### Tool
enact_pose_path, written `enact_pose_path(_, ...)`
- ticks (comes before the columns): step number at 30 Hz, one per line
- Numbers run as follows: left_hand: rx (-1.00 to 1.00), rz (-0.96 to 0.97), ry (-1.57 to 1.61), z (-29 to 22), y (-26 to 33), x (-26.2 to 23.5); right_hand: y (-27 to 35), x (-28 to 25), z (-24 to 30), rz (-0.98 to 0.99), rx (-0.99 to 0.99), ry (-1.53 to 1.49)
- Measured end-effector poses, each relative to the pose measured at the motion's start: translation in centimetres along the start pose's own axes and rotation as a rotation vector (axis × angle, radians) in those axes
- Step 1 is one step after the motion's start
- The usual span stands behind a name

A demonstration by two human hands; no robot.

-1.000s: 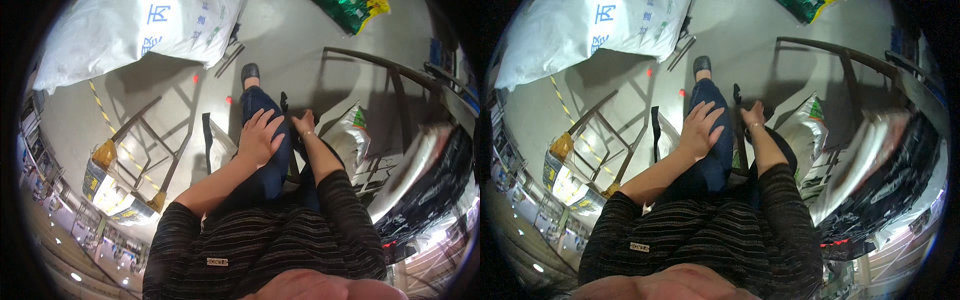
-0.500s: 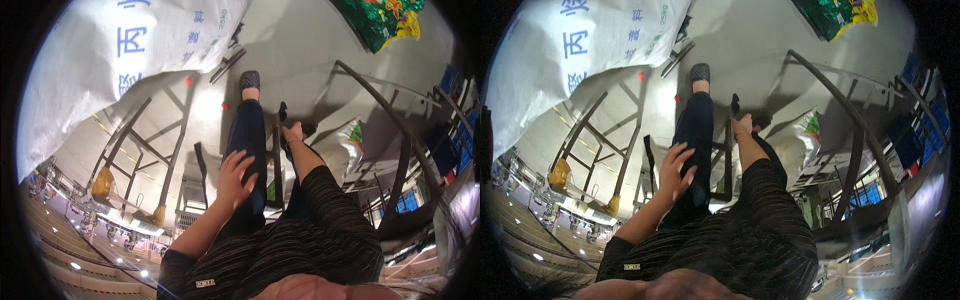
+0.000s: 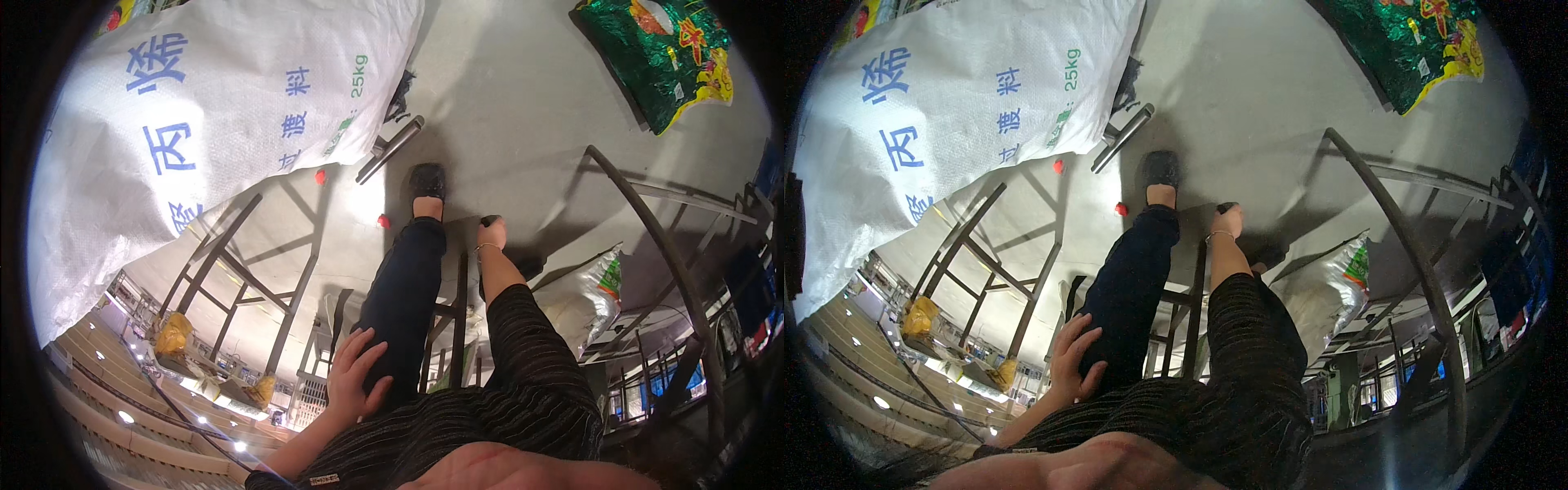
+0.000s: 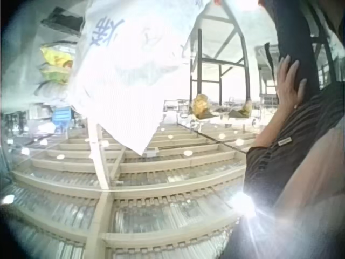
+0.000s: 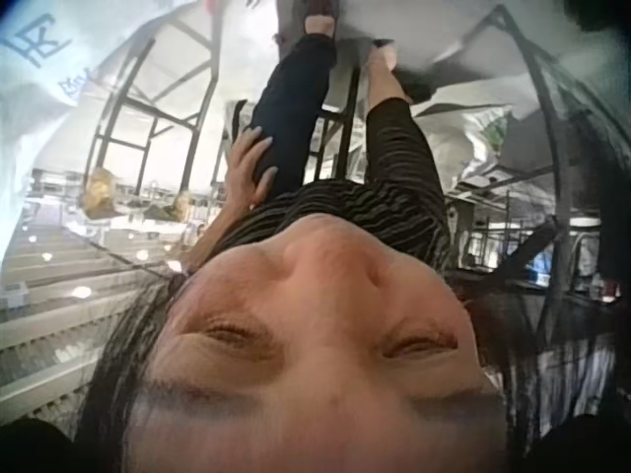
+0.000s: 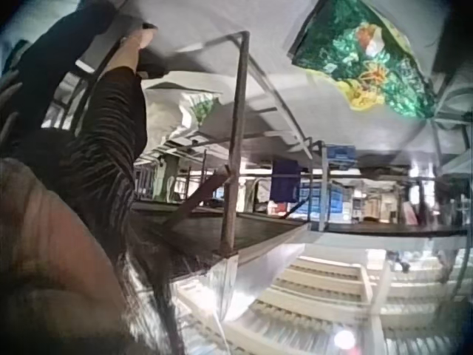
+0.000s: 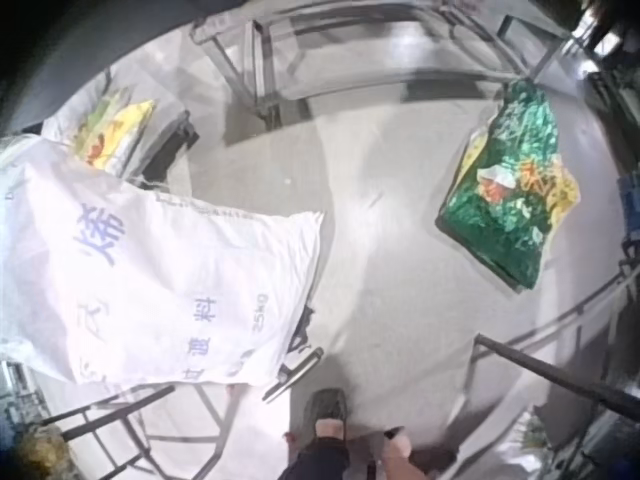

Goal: The person repeatedly picks black and red plastic components from piles on a table, snaps them together by hand, and places the assembled units into a black tray. The person occasionally reaches down to retrieve dropped parts from the floor.

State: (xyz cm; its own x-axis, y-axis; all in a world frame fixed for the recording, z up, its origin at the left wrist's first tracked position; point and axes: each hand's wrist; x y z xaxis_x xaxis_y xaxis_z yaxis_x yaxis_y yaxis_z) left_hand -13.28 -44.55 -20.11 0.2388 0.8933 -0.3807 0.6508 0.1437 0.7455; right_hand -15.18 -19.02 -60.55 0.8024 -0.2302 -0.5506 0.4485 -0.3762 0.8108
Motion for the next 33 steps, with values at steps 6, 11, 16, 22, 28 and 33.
enact_pose_path(6,0.037,-0.020,-0.009,-0.8,0.3,0.6,1.2,-3.1,0.4,-0.093,-0.015,-0.120)
enact_pose_path(11,0.107,-0.069,0.023,-0.9,0.6,0.7,1.8,-4.6,-0.5,-0.088,-0.198,-0.156)
enact_pose_path(16,0.271,-0.111,0.066,-0.7,1.2,1.1,10.3,-3.0,-1.2,-0.161,-0.125,-0.262)
enact_pose_path(22,0.472,-0.186,0.034,0.8,3.3,2.8,19.0,-2.3,-4.9,-0.133,-0.154,-0.885)
enact_pose_path(28,0.701,-0.116,-0.058,1.6,3.8,5.2,33.1,-12.8,-11.0,-0.233,-0.412,-1.466)
enact_pose_path(33,0.765,-0.284,-0.231,2.4,5.0,5.4,45.8,-16.7,-18.1,-0.435,-0.672,-1.660)
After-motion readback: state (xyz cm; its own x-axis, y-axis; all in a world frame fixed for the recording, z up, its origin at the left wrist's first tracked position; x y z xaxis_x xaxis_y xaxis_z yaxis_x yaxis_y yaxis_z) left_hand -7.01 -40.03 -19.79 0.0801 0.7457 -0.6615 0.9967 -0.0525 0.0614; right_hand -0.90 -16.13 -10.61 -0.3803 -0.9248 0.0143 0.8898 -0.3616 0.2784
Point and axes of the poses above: each hand's wrist, its own y-axis away from the middle knuckle, its own x-axis out of the palm, z = x × y, and after that the axes turned 3 degrees about y, right-handed
